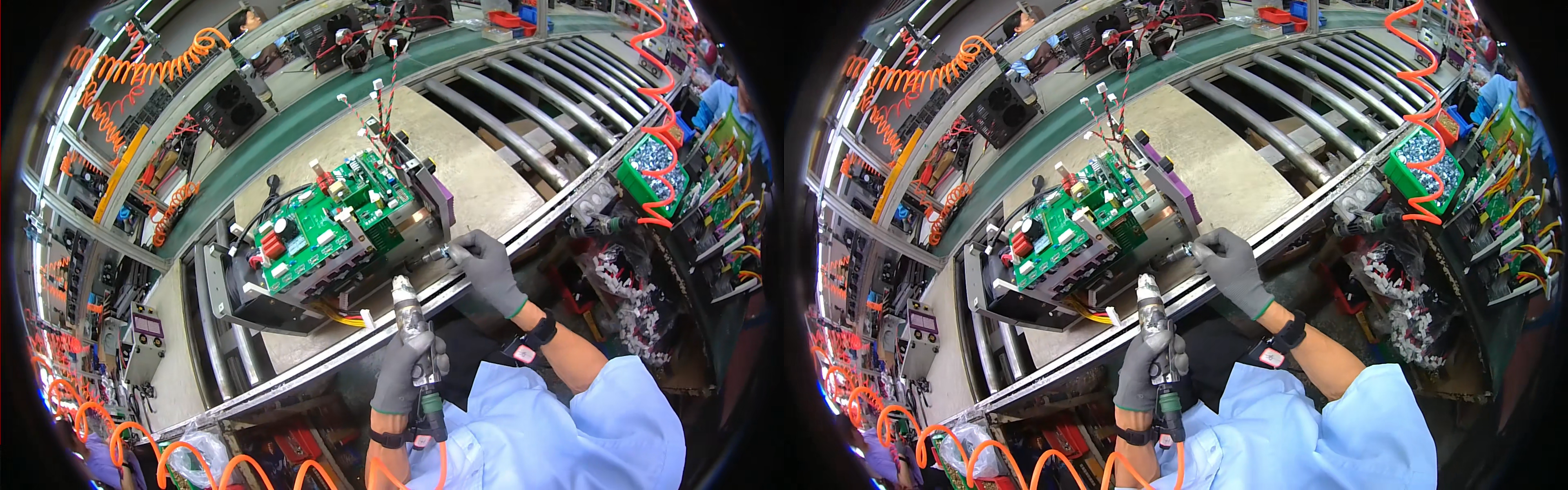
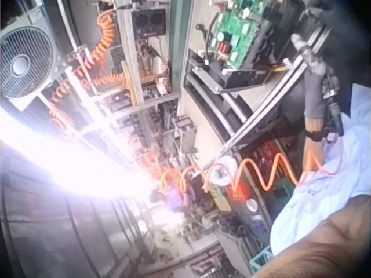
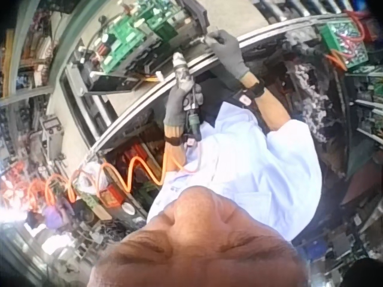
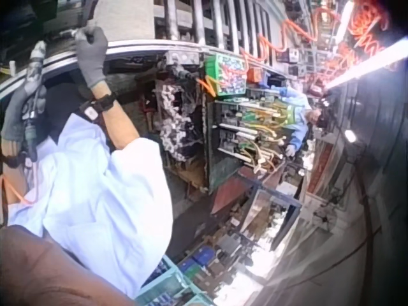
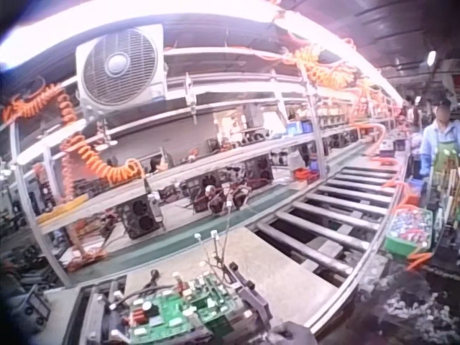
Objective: Assembling internal components and screwing a metal casing for a power inverter on a factory assembly line.
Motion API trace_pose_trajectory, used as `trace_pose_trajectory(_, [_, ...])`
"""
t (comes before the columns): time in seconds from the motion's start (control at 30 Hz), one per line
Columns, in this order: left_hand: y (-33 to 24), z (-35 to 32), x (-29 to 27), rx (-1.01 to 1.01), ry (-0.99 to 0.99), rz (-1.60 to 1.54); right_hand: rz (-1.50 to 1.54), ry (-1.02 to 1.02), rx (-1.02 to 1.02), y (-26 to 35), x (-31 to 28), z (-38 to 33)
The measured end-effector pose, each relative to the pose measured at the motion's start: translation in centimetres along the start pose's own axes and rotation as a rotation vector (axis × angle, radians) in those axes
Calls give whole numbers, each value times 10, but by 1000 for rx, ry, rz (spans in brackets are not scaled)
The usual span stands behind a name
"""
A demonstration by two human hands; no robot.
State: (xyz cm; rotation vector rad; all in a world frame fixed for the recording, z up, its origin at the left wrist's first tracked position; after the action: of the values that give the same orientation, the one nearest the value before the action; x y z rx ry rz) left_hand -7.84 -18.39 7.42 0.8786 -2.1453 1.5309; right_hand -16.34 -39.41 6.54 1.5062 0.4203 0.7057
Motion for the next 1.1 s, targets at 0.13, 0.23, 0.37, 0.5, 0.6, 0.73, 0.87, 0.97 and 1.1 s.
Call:
trace_pose_trajectory(0.13, [0,1,0,-13,20,7,54,36,-50,5,-2,4])
trace_pose_trajectory(0.23, [0,2,-1,-18,3,9,84,46,-33,4,1,4])
trace_pose_trajectory(0.37, [-2,2,2,2,19,1,184,11,51,-6,0,0])
trace_pose_trajectory(0.5, [0,4,3,-11,15,11,54,-87,56,-9,-3,-2])
trace_pose_trajectory(0.6, [2,10,6,-10,31,2,73,-188,33,-13,-2,-3])
trace_pose_trajectory(0.73, [2,16,10,-12,39,-11,200,-294,-37,-15,3,-3])
trace_pose_trajectory(0.87, [1,17,12,-23,53,-2,123,-281,-19,-14,4,0])
trace_pose_trajectory(0.97, [1,19,14,-6,74,-36,86,-224,60,-19,4,0])
trace_pose_trajectory(1.1, [0,23,13,28,46,-62,39,-117,105,-21,0,4])
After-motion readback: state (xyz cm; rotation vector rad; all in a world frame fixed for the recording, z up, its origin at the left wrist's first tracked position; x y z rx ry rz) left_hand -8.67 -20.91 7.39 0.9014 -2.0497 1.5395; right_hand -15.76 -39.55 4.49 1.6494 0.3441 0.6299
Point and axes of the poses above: each hand's wrist, its own z-axis towards the middle knuckle, its own x-axis out of the palm, y = z × x, the point moved 9 cm from there along z, towards the middle knuckle, and after that the axes turned 13 degrees about y, right-handed, at the moved point
